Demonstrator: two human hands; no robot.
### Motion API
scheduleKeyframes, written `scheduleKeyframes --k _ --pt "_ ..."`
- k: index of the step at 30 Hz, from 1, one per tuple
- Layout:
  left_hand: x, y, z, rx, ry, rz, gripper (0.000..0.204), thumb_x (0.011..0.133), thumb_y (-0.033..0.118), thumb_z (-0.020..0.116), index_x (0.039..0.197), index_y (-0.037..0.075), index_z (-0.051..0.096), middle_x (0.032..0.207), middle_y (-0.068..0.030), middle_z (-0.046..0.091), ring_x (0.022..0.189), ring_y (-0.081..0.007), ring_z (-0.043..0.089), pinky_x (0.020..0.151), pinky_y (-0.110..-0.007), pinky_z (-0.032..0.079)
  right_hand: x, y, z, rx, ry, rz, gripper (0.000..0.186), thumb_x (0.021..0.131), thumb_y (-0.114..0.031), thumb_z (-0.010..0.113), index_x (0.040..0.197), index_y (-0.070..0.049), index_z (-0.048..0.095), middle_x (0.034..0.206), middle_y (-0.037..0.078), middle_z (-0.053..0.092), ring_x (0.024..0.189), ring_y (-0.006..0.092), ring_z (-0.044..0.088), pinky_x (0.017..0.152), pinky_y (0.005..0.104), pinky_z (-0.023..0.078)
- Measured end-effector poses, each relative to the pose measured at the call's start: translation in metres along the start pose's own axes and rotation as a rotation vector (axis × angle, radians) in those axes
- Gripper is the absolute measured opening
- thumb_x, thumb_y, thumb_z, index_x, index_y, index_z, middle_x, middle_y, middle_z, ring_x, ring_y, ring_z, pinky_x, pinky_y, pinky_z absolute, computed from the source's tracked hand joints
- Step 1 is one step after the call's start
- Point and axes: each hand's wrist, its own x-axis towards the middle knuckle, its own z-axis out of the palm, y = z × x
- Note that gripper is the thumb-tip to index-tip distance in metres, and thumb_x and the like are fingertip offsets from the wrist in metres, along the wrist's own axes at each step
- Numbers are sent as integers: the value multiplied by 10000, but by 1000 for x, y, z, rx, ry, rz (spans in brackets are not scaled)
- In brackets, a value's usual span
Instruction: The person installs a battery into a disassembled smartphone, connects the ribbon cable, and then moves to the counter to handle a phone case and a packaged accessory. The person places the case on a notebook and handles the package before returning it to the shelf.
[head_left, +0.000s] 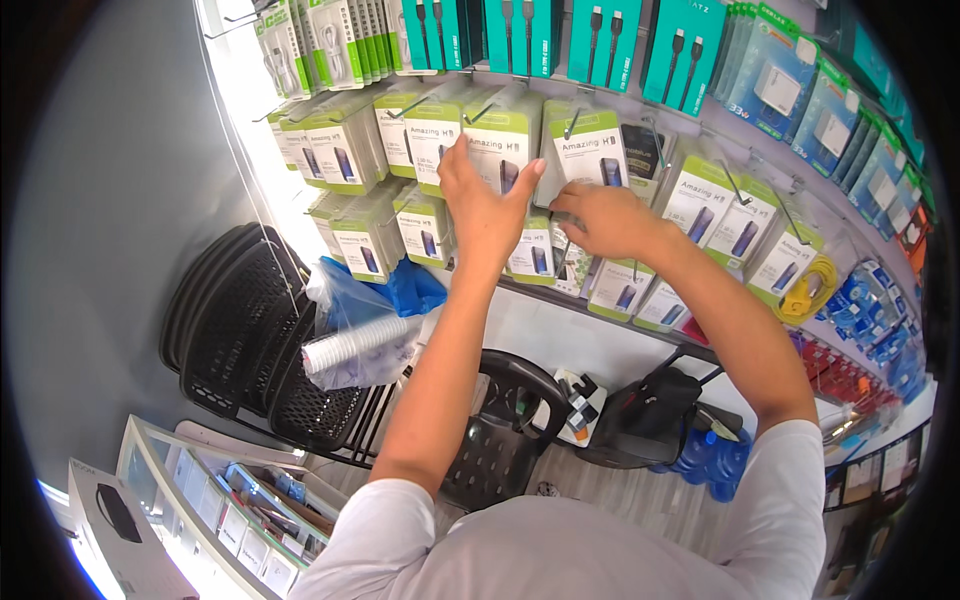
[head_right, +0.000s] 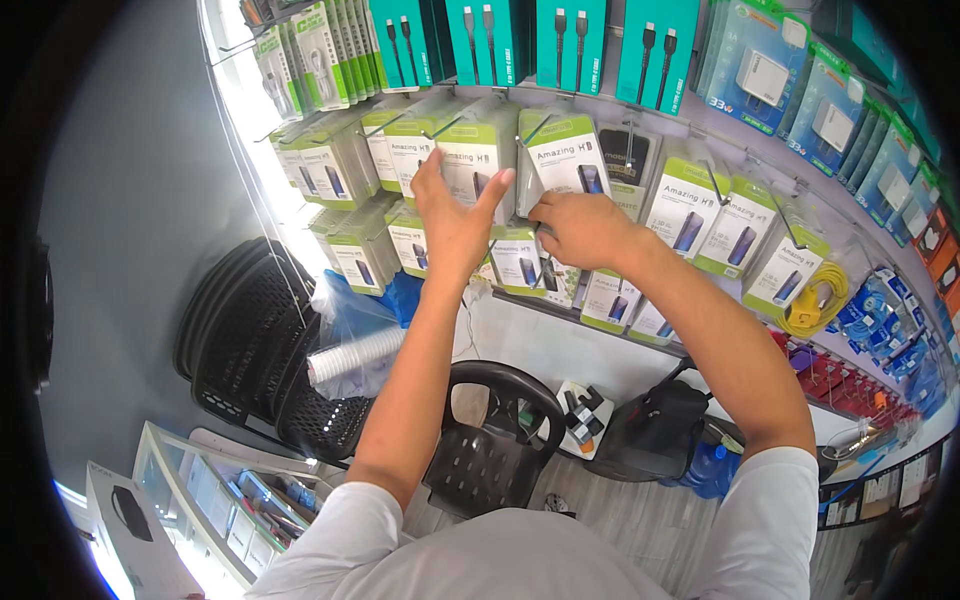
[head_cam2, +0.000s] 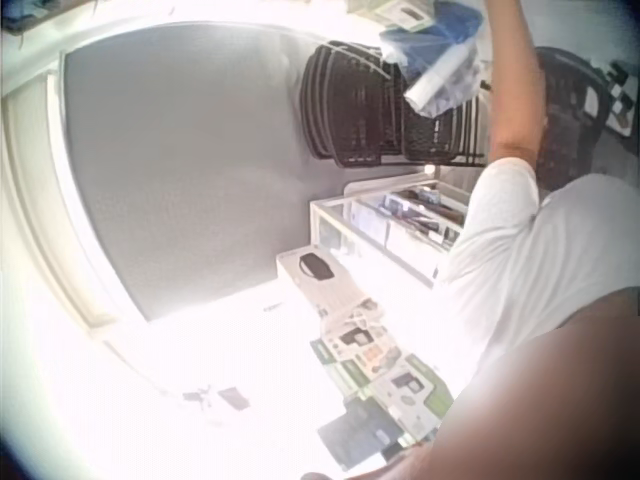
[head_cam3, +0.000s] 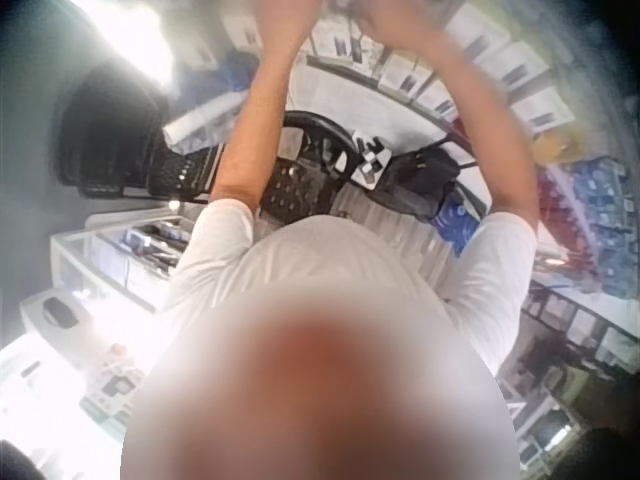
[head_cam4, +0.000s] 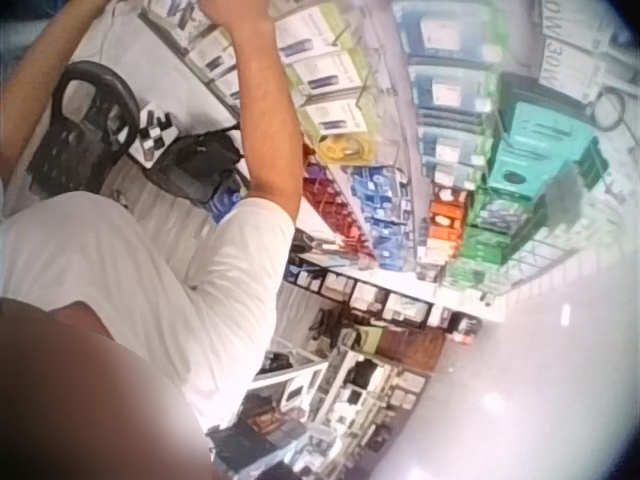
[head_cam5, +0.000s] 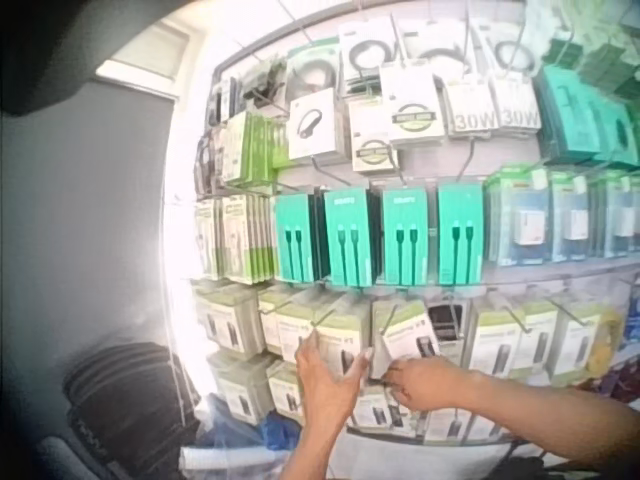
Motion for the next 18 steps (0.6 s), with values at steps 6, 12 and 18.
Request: scheduleKeyframes --k 6,12,18 --pt "20 -5 14 -28 -5 -149 1091 788 448 914 1546 -90 343 1488 -301 408 1399 -458 398 1205 -531 313 -20 -35 -19 50 -1 34 358 980 -263 607 1265 -69 701 1206 107 693 1048 338 709 886 486 593" --pt "29 -11 6 -179 -13 -77 943 779 449 929 1420 -52 452 1449 -252 446 1387 -431 417 1175 -529 350 -55 -56 -32 70 99 53 350 980 -270 633 1258 -73 713 1236 114 699 1043 356 705 903 484 581" --pt "30 -15 11 -45 10 76 757 757 393 950 1232 -1 512 1354 -206 478 1319 -412 444 1108 -523 389 -98 -87 -34 114 98 167 353 990 -277 640 1286 -91 692 1274 106 689 1074 352 702 891 473 583"
